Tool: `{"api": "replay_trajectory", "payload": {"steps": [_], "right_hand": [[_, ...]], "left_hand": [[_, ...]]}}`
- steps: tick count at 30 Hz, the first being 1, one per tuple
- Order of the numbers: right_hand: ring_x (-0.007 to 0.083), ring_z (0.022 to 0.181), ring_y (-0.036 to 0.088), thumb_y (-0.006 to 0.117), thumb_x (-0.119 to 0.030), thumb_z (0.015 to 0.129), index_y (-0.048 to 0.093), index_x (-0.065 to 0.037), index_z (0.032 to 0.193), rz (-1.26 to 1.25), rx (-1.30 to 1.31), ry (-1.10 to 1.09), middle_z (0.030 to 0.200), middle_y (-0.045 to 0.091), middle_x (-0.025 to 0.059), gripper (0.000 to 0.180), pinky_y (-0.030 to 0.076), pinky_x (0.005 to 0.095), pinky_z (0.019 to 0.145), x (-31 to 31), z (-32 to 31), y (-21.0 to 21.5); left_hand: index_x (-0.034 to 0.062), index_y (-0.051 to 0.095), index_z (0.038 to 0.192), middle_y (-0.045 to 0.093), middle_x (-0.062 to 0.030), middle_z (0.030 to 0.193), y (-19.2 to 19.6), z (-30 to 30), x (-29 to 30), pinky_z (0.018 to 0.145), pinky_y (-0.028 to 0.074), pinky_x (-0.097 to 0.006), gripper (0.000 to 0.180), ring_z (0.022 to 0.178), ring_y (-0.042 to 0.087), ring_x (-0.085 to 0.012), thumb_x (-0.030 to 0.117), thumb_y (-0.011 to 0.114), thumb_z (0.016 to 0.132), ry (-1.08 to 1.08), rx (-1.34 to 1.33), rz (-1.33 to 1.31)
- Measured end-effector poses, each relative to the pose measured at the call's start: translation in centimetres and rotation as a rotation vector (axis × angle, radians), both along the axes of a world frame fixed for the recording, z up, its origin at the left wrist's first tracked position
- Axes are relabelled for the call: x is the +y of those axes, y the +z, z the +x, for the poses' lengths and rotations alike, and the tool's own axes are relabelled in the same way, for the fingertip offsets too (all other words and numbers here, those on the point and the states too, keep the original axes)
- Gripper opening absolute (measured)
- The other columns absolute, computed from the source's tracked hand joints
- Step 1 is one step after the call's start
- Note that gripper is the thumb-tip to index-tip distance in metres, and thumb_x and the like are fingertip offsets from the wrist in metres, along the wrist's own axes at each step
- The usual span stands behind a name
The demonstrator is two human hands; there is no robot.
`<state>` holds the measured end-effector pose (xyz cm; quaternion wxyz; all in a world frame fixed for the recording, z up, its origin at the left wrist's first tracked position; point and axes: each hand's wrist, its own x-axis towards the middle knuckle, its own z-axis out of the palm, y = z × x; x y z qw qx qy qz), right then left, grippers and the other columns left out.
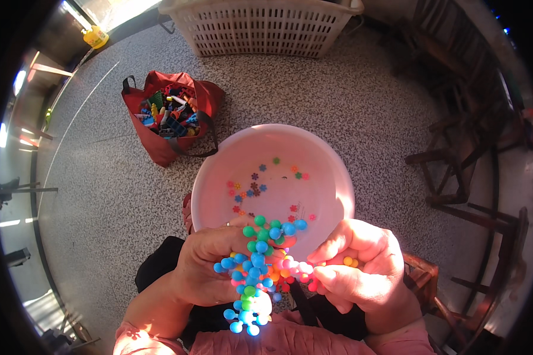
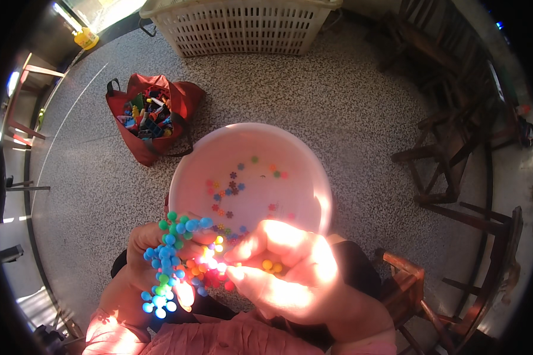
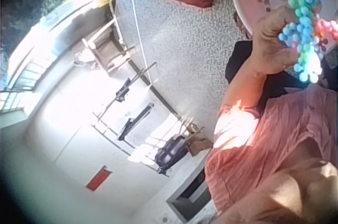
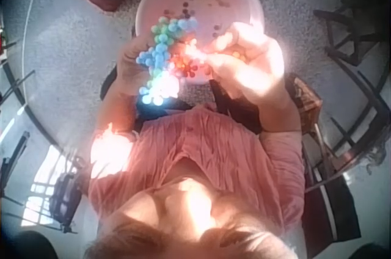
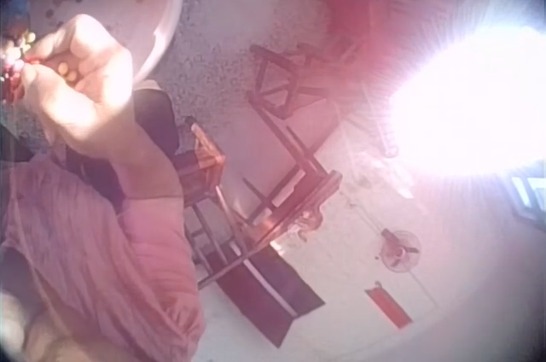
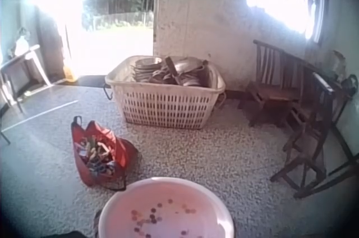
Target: Assembling a colorful flower-shaped toy from small plastic pieces.
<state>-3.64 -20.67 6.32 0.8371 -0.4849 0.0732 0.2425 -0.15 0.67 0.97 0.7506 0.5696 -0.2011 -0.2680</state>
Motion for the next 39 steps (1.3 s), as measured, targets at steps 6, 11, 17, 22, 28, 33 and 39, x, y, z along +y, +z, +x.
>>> {"api": "replay_trajectory", "payload": {"steps": [6,11,17,22,28,33,39], "right_hand": [[0.0055,0.041,0.044,0.051,0.003,0.083,0.051,0.003,0.091,0.040,0.055,-0.044,0.068,0.056,0.0076,0.008,0.034,0.0190,0.038,0.5,-0.2,0.0],[0.0061,0.041,0.045,0.051,0.002,0.083,0.051,0.003,0.091,0.001,0.097,-0.012,0.069,0.057,0.0090,0.008,0.035,0.0200,0.037,0.4,0.1,0.2],[0.0075,0.041,0.046,0.051,0.000,0.083,0.051,0.003,0.092,0.015,0.121,-0.027,0.068,0.057,0.0081,0.008,0.035,0.0205,0.036,0.8,0.1,0.3],[0.0087,0.042,0.047,0.053,-0.002,0.083,0.050,0.003,0.098,0.075,0.112,0.021,0.072,0.057,0.0100,0.015,0.036,0.0206,0.038,0.5,0.1,-0.2],[0.0104,0.046,0.048,0.052,-0.007,0.085,0.047,0.005,0.106,0.237,0.158,0.015,0.081,0.058,0.0137,0.025,0.037,0.0212,0.039,0.3,0.1,-0.2],[0.0133,0.050,0.050,0.050,-0.005,0.085,0.046,0.006,0.106,0.362,0.123,-0.073,0.082,0.057,0.0153,0.025,0.040,0.0234,0.044,0.3,0.3,-1.7],[0.0181,0.062,0.055,0.052,0.000,0.081,0.046,0.005,0.105,0.221,-0.037,-0.209,0.074,0.055,0.0142,0.025,0.046,0.0274,0.051,0.2,0.5,-2.6]], "left_hand": [[0.0010,0.062,0.098,0.059,-0.0116,0.108,0.4,-0.2,0.0,0.084,0.042,-0.034,0.037,0.098,0.055,-0.0208,0.004,0.074,0.063,0.009,0.233,-0.126],[-0.0007,0.060,0.101,0.057,-0.0134,0.111,-0.5,0.3,0.4,0.087,0.043,-0.034,0.040,0.104,0.053,-0.0204,0.001,0.073,0.064,-0.056,-0.001,-0.071],[-0.0002,0.056,0.108,0.055,-0.0156,0.113,-0.1,-0.4,0.2,0.089,0.043,-0.035,0.052,0.105,0.053,-0.0219,0.006,0.077,0.061,-0.055,0.277,-0.194],[0.0000,0.052,0.113,0.048,-0.0249,0.118,-0.7,-0.7,0.9,0.090,0.042,-0.043,0.058,0.107,0.051,-0.0306,0.003,0.076,0.061,-0.056,0.522,-0.338],[-0.0073,0.053,0.109,0.049,-0.0251,0.117,-0.5,0.6,0.4,0.091,0.040,-0.045,0.049,0.109,0.049,-0.0315,0.007,0.072,0.066,-0.158,0.455,-0.491],[-0.0085,0.053,0.107,0.049,-0.0242,0.116,0.2,0.1,0.9,0.091,0.040,-0.044,0.049,0.106,0.051,-0.0293,0.008,0.072,0.065,-0.110,0.546,-0.443],[-0.0068,0.053,0.107,0.051,-0.0197,0.116,0.4,-0.5,0.6,0.090,0.042,-0.039,0.045,0.106,0.052,-0.0252,-0.002,0.071,0.065,-0.083,0.471,-0.372]]}}
